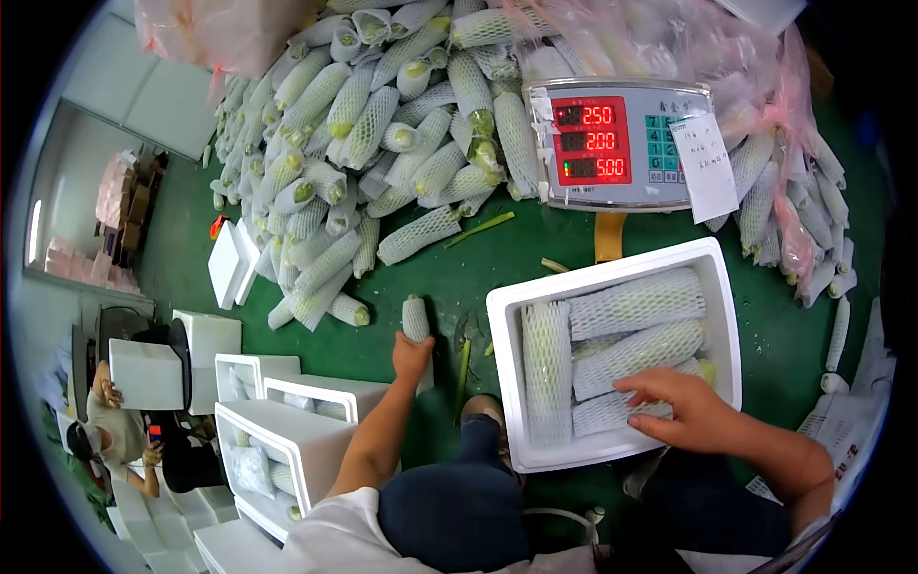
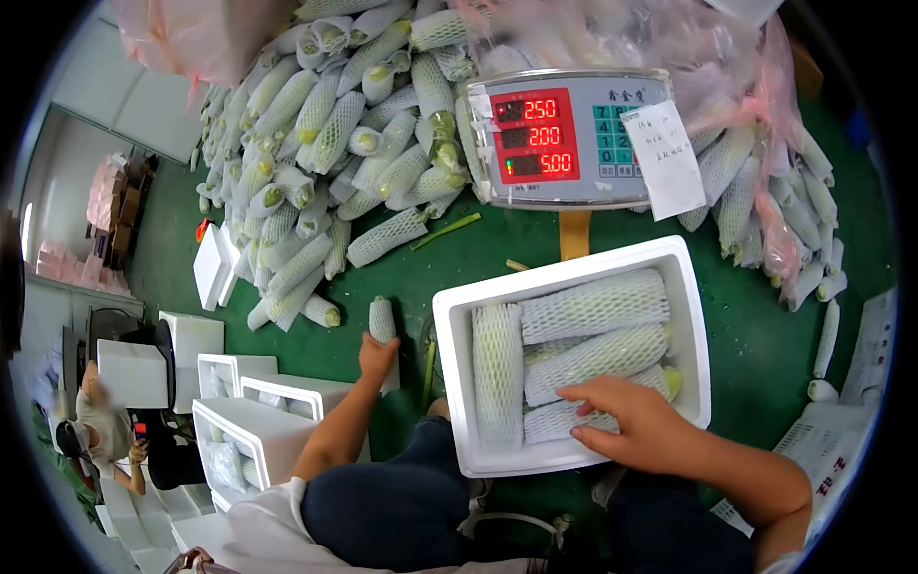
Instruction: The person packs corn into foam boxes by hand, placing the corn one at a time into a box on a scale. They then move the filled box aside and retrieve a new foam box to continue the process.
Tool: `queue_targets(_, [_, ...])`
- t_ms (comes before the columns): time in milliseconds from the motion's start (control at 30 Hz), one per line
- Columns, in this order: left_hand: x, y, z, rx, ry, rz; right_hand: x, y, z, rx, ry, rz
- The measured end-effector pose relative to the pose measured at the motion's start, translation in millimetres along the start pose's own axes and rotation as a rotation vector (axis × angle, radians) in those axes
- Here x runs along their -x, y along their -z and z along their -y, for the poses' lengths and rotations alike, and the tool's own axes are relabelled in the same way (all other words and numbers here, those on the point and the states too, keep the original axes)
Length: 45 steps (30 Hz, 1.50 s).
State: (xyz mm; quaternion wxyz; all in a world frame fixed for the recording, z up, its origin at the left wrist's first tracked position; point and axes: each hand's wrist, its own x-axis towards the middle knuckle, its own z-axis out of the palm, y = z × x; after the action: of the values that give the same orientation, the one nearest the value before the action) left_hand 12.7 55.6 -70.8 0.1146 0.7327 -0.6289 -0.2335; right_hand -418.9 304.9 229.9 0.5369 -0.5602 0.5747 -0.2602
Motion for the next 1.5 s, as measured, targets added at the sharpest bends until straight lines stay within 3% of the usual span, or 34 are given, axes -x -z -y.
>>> queue_targets(33, [1.9, -2.8, -3.6, -0.023, 0.014, -0.014, 3.0, -2.9, -2.0, -0.061, -0.031, 0.000])
queue_targets(100, [-3.3, -11.0, -21.0, -0.195, -0.182, -0.235, 9.4, -8.4, -9.2, -0.326, -0.160, 0.029])
queue_targets(167, [-19.5, 8.6, -85.4, -0.132, -0.527, -0.331, 8.4, -20.3, -24.7, -0.601, -0.260, 0.065])
queue_targets(200, [-35.6, 22.0, -130.8, 0.025, -0.785, -0.339, 4.2, -23.0, -21.4, -0.652, -0.291, 0.151])
queue_targets(233, [-55.7, 40.1, -217.9, 0.315, -0.923, -0.106, -7.2, -39.6, -16.8, -0.742, -0.399, 0.216])
queue_targets(267, [-64.2, 33.4, -260.3, 0.537, -0.761, 0.087, -12.5, -47.7, -19.7, -0.789, -0.452, 0.174])
queue_targets(300, [-88.4, 16.3, -290.9, 0.318, -0.718, 0.114, -19.0, -54.7, -24.0, -0.838, -0.508, 0.124])
queue_targets(367, [-118.5, -41.3, -339.5, 0.545, -0.220, 0.449, -44.3, -70.7, -40.7, -0.860, -0.579, 0.236])
queue_targets(467, [-169.3, -130.0, -378.1, 0.718, -0.075, 0.439, -67.8, -84.1, -44.6, -1.014, -0.641, 0.240])
queue_targets(500, [-165.5, -130.3, -391.5, 0.869, -0.028, 0.471, -72.7, -92.4, -43.6, -1.093, -0.661, 0.221])
queue_targets(633, [-156.8, -105.3, -413.5, 1.340, -0.012, 0.812, -80.4, -95.1, -25.3, -0.861, -0.741, 0.173])
queue_targets(667, [-147.2, -91.1, -410.6, 1.378, -0.026, 0.931, -80.9, -104.0, -45.6, -0.985, -0.672, 0.237])
queue_targets(767, [-93.9, -19.3, -368.5, 1.367, 0.056, 1.180, -76.7, -83.2, -35.5, -0.959, -0.703, 0.298])
queue_targets(833, [-56.0, 28.6, -310.7, 1.107, 0.024, 0.999, -58.9, -73.6, -33.4, -0.980, -0.674, 0.304])
queue_targets(900, [-11.9, 76.3, -257.4, 1.253, -0.186, 1.040, -33.5, -64.1, -44.5, -0.985, -0.611, 0.268])
queue_targets(967, [21.0, 109.1, -193.1, 1.347, -0.064, 0.987, -11.4, -33.5, -21.9, -0.728, -0.380, 0.235])
queue_targets(1033, [45.6, 120.1, -119.9, 1.507, 0.316, 0.965, -3.4, -11.1, 5.3, -0.516, -0.107, 0.119])
queue_targets(1067, [57.6, 112.6, -97.0, 1.380, 0.267, 0.727, -5.9, -4.7, 18.4, -0.411, 0.028, 0.058])
queue_targets(1167, [69.0, 35.8, -2.0, 0.744, -0.011, 0.119, -49.6, 2.2, 58.8, -0.611, -0.283, 0.198])
queue_targets(1200, [81.4, 47.0, -5.3, 0.401, -0.007, 0.065, -73.5, -4.4, 73.9, -0.548, -0.336, 0.183])
queue_targets(1300, [88.8, 50.9, -25.3, 0.083, 0.057, -0.084, -170.6, -31.9, 103.6, -0.475, -0.648, 0.243])
queue_targets(1367, [80.9, 28.2, -12.8, -0.030, 0.027, -0.187, -244.8, -63.3, 85.7, -0.694, -0.633, 0.234])
queue_targets(1433, [74.2, -2.8, 2.9, -0.179, -0.155, -0.342, -312.4, -92.5, 74.5, -0.719, -0.641, 0.270])
queue_targets(1500, [59.9, -4.7, 10.9, -0.338, -0.416, -0.318, -364.0, -128.0, 53.0, -0.743, -0.566, 0.181])
